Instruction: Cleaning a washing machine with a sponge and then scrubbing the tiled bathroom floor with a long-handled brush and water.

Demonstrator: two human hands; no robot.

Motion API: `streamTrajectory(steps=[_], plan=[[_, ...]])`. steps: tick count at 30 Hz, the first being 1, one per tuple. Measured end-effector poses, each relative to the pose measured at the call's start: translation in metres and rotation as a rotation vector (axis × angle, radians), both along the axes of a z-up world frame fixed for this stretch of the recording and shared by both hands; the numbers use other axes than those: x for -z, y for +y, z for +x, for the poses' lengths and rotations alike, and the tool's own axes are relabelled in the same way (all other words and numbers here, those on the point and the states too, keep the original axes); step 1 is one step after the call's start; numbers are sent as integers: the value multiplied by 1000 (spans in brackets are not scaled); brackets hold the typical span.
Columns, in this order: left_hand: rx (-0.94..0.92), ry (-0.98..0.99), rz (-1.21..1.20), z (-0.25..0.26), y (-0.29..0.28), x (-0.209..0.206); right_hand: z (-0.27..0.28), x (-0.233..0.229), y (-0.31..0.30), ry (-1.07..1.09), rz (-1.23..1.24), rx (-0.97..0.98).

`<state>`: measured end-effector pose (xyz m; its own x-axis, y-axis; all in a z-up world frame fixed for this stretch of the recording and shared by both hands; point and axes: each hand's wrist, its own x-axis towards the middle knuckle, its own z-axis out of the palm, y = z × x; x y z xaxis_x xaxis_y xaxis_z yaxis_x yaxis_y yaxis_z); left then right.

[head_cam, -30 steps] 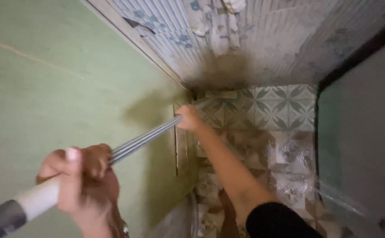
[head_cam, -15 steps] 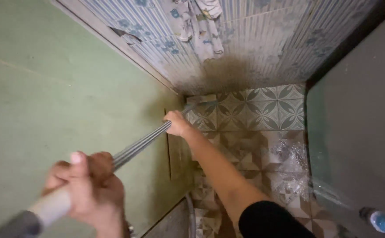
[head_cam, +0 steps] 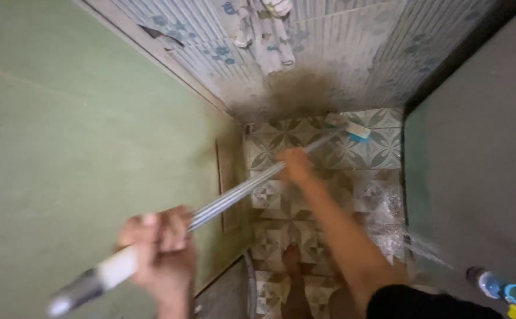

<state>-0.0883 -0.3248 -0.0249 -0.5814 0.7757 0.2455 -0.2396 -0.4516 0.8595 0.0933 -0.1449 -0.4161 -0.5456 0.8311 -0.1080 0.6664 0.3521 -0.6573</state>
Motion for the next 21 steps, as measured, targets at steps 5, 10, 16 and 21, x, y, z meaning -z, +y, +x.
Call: streamTrajectory(steps=[5,10,16,21], plan=[[-21,91,-91,-40,-29,-36,-120,1,-10,429,113,-161],[206,8,-206,-46,7,-44,-85,-67,-6,357,38,7],[498,4,15,49,107,-10,94,-7,55,-17,360,311],[806,6,166,86,190,-23,130,-25,92,213,499,811]])
